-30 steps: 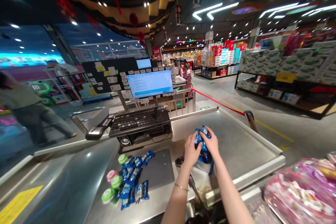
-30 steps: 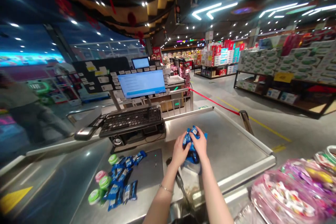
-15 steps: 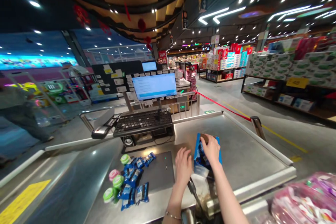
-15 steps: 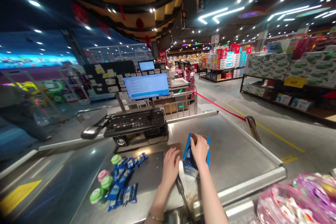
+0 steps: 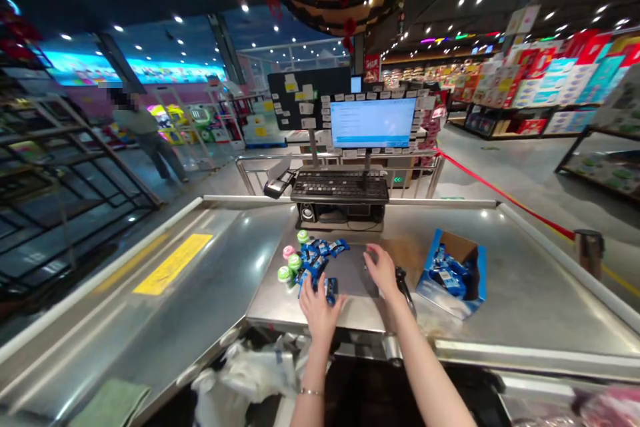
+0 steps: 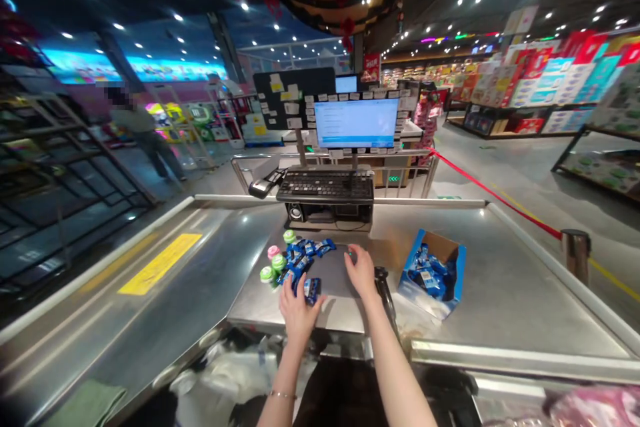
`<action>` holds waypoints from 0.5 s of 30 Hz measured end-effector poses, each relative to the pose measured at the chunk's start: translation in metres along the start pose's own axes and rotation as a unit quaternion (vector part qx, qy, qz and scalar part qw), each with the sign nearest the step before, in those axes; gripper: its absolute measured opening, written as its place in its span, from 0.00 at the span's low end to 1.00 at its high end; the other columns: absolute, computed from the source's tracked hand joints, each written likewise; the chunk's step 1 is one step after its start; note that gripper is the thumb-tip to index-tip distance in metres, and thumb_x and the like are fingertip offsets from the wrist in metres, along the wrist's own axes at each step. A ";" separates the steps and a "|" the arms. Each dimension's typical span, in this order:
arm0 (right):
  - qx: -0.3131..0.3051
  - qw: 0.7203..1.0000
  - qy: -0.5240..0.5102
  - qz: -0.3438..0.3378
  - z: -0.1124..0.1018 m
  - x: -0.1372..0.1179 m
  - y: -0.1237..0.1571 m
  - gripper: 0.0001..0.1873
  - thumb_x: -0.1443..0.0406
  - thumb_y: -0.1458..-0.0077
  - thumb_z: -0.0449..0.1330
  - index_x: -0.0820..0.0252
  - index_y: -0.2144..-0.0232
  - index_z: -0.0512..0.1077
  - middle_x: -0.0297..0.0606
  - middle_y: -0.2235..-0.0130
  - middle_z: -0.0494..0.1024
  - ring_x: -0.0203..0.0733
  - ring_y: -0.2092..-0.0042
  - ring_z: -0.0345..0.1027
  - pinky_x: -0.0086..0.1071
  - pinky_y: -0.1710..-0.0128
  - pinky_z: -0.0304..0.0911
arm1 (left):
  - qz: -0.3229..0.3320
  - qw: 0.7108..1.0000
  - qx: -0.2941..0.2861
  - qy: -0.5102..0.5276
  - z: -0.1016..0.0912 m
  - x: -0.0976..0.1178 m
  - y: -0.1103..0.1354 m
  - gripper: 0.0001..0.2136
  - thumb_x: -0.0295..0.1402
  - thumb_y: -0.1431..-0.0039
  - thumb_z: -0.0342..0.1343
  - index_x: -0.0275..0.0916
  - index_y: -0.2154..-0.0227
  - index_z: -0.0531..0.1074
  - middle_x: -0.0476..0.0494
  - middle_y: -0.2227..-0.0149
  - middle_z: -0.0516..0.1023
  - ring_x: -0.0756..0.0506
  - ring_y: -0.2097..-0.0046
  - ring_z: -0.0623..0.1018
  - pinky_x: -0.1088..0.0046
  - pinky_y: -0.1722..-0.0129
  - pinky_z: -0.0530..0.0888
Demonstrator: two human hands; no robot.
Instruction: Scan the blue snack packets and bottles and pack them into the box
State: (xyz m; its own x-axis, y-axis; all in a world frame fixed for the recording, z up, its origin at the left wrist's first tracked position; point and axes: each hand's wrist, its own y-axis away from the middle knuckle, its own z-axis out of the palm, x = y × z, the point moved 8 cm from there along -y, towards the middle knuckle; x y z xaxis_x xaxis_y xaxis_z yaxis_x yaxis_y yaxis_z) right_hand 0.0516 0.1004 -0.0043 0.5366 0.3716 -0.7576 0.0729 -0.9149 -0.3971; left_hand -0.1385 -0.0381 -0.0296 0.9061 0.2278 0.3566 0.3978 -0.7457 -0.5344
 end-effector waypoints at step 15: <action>-0.241 0.958 0.146 0.046 0.171 -0.030 -0.028 0.36 0.40 0.46 0.48 0.44 0.39 0.58 0.36 0.31 0.45 0.59 0.32 0.22 0.64 0.41 0.31 | -0.015 0.997 -0.065 -0.027 0.029 -0.044 -0.018 0.46 0.55 0.60 0.63 0.45 0.37 0.55 0.33 0.34 0.47 0.28 0.35 0.49 0.48 0.43 0.60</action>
State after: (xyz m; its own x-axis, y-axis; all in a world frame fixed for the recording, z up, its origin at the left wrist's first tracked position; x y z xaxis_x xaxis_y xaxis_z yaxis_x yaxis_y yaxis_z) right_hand -0.1100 0.1420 -0.0593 0.7667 0.2906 -0.5724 0.3568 -0.9342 0.0037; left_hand -0.1812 -0.0166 -0.0580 0.9019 0.2812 0.3278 0.4057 -0.8119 -0.4197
